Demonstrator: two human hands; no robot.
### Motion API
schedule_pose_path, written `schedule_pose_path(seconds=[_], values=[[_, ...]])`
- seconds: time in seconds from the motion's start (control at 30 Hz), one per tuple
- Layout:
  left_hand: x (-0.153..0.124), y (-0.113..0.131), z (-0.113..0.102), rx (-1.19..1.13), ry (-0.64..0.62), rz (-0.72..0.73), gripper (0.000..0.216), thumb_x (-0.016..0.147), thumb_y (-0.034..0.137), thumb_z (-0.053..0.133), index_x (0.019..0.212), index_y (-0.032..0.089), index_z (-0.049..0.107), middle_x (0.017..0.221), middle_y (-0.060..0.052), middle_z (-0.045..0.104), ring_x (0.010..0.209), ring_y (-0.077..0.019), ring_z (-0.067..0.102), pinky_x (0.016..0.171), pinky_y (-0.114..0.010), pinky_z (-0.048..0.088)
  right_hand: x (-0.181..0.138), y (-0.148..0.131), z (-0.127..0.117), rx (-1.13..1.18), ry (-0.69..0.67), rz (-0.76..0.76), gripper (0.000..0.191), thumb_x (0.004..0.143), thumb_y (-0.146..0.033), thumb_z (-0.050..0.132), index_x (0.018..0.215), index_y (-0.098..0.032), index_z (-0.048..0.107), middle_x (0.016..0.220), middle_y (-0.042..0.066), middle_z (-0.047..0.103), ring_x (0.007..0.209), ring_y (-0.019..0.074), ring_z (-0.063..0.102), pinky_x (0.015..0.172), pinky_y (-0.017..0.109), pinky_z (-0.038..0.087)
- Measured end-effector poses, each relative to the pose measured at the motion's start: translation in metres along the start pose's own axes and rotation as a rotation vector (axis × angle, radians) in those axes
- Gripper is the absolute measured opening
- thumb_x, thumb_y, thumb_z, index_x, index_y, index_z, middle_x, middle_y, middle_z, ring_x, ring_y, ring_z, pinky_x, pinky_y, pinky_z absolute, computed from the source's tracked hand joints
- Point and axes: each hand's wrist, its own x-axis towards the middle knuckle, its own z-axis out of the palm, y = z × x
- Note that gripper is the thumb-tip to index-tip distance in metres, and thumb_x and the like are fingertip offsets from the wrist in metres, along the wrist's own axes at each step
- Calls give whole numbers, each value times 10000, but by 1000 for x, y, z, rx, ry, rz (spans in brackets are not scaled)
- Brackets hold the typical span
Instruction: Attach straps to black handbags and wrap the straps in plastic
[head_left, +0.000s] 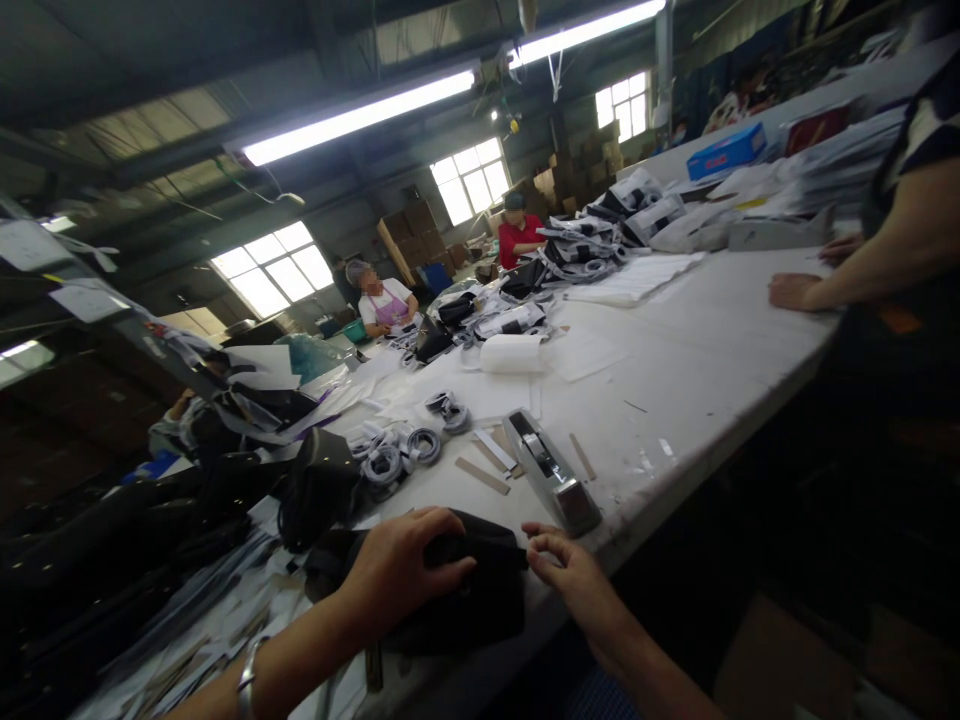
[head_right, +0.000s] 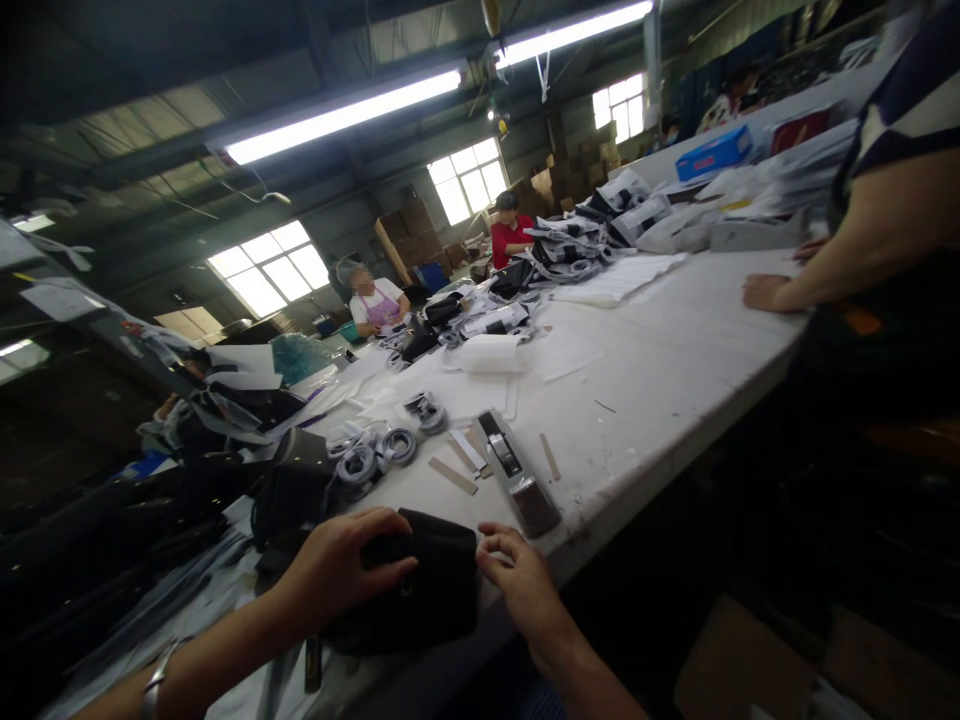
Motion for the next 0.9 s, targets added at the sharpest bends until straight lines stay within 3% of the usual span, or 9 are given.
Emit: schedule_pose_path(seconds=[0.13,0.37,0.43,0.5,0.63,0.73,0.8,0.9], values=[[-2,-1,1,-4,7,8,190,793,366,690,948,257,673,928,11,727,811,-199,680,701,-271,452,-2,17,-28,-59,71,38,447,684,-601,722,734,-158,699,1322,138,599,1199,330,551,1012,406,414],[0,-2,1,-14,-8,-2,202,792,378,696,949,256,663,933,16,727,818,-198,685,723,-276,465,-10,29,-51,-101,138,117,387,737,-544,658,786,-161,689,1286,132,613,1031,312,634,712,339,540],[0,-3,2,-16,-13,-4,200,793,377,696,946,254,660,925,15,723,818,-198,683,723,-276,467,-12,31,-53,-168,148,102,350,768,-515,621,796,-172,684,1257,127,627,981,304,653,673,345,548],[0,-6,3,-19,-15,-7,202,798,382,691,947,250,657,915,12,719,818,-198,681,730,-280,471,-14,32,-53,-285,166,14,270,798,-443,599,780,-185,677,1201,118,654,963,296,661,735,381,552],[-3,-13,5,-47,-18,-12,216,816,396,675,962,239,648,921,-2,716,836,-200,678,761,-288,483,-18,20,-40,-564,298,-331,166,853,-255,561,954,-222,689,1202,89,659,1148,290,584,1039,475,411],[-4,-16,7,-64,-24,-14,228,823,403,670,971,232,642,949,-13,717,865,-207,678,783,-294,490,-18,-1,-14,-617,213,-543,264,911,-216,526,1137,-257,657,1256,61,641,1233,253,521,1097,455,355],[-5,-15,6,-65,-25,-20,249,826,416,667,988,228,638,968,-21,718,883,-214,678,795,-300,493,-16,-17,6,-566,71,-592,262,922,-223,551,1165,-261,644,1212,46,663,1204,225,539,1084,406,374],[-6,-9,4,-66,-35,-46,288,823,442,668,1010,226,635,985,-29,721,909,-228,678,814,-309,493,-10,-34,30,-458,-37,-493,207,861,-223,662,1068,-229,658,1048,35,693,1028,203,617,941,332,462]])
